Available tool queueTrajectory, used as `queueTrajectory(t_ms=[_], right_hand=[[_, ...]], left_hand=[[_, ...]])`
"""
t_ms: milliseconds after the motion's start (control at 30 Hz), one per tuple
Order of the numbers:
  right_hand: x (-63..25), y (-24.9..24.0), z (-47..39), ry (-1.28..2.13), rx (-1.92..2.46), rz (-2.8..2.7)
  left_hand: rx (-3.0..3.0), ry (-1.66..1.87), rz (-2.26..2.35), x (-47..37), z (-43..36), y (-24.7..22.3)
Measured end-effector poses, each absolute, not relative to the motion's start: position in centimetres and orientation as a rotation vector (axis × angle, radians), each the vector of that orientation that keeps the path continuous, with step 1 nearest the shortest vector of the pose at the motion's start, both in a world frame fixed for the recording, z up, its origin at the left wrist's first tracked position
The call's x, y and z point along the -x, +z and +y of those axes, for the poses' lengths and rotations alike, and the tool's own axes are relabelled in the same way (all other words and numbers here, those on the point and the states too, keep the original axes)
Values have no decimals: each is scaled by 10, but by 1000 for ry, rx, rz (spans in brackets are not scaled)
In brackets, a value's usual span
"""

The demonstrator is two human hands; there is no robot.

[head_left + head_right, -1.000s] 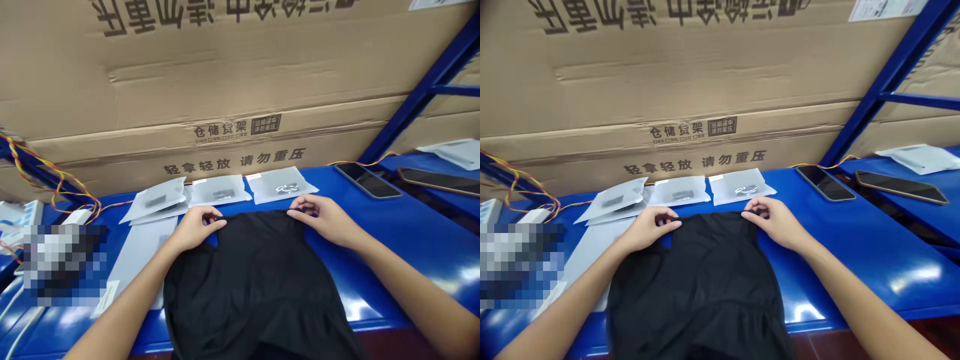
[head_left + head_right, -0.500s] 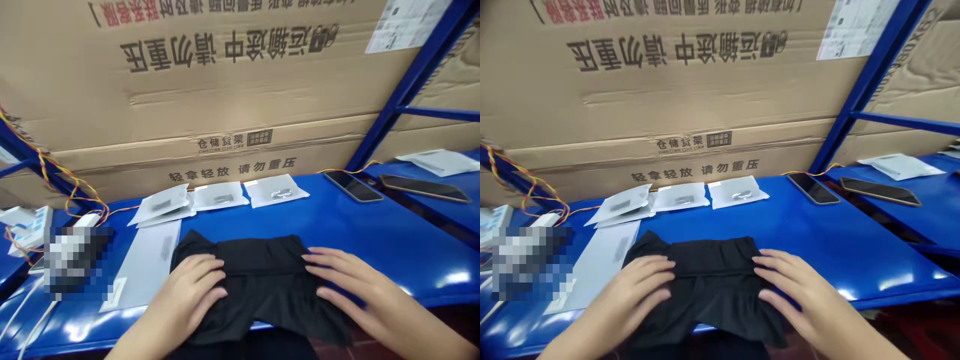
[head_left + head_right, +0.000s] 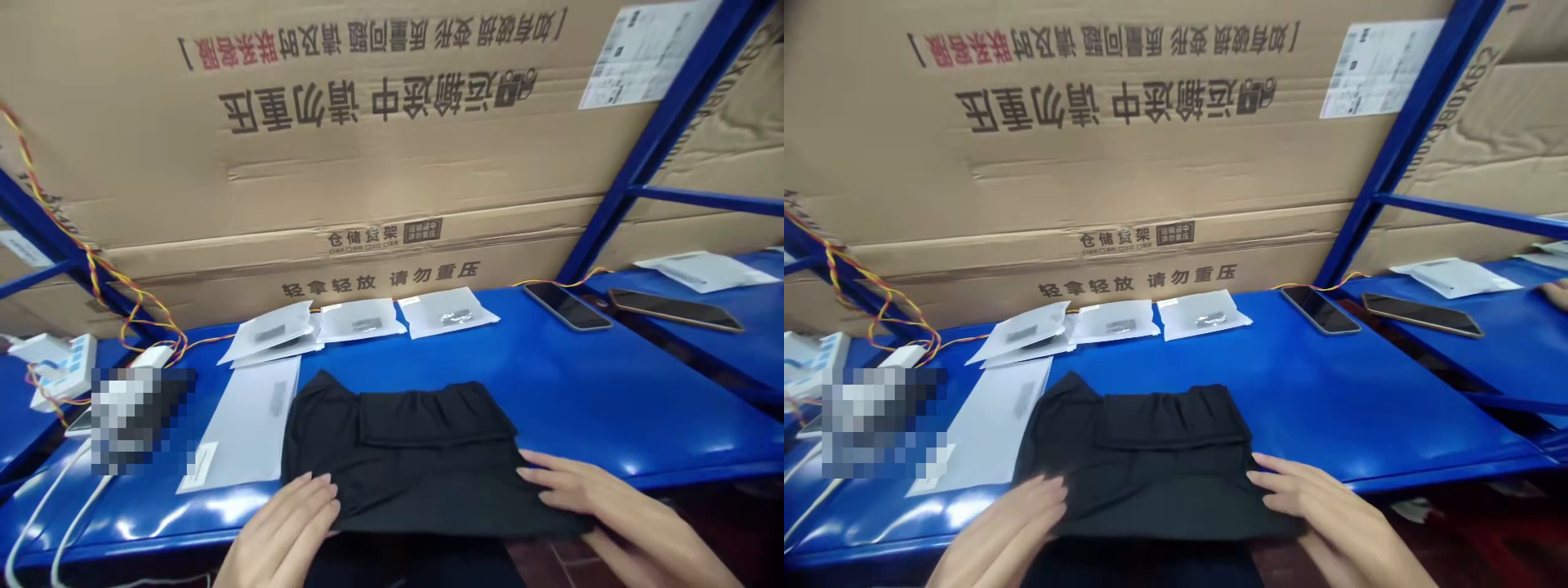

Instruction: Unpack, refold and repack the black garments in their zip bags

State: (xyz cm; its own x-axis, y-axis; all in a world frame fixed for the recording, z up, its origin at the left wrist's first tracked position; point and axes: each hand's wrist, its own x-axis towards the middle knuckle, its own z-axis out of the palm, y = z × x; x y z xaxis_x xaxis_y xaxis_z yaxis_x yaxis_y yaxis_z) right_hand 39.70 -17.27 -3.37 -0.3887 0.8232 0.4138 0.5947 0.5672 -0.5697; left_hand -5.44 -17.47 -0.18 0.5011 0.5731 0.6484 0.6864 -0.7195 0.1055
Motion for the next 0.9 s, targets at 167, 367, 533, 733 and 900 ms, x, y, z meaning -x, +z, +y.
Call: queueTrajectory(t_ms=[167,367,533,733,900], right_hand=[[-389,-13,-157,577,1363,-1848],[-369,0,-110,812,1399,-1582],[-359,-4,-77,555,1564,-1706],[-346,-7,-70,30,1653,-1919],[-328,-14,-60,-168,1608,-2025]], left_hand=[[2546,-1205,-1291,34,-165,24],[2569,-1210,-1710,12,-106,60],[2686,-705,-1756,17,-58,55],[2482,-680,-1397,-5,-70,43],[2700,-591,-1042,-53,-90,30]])
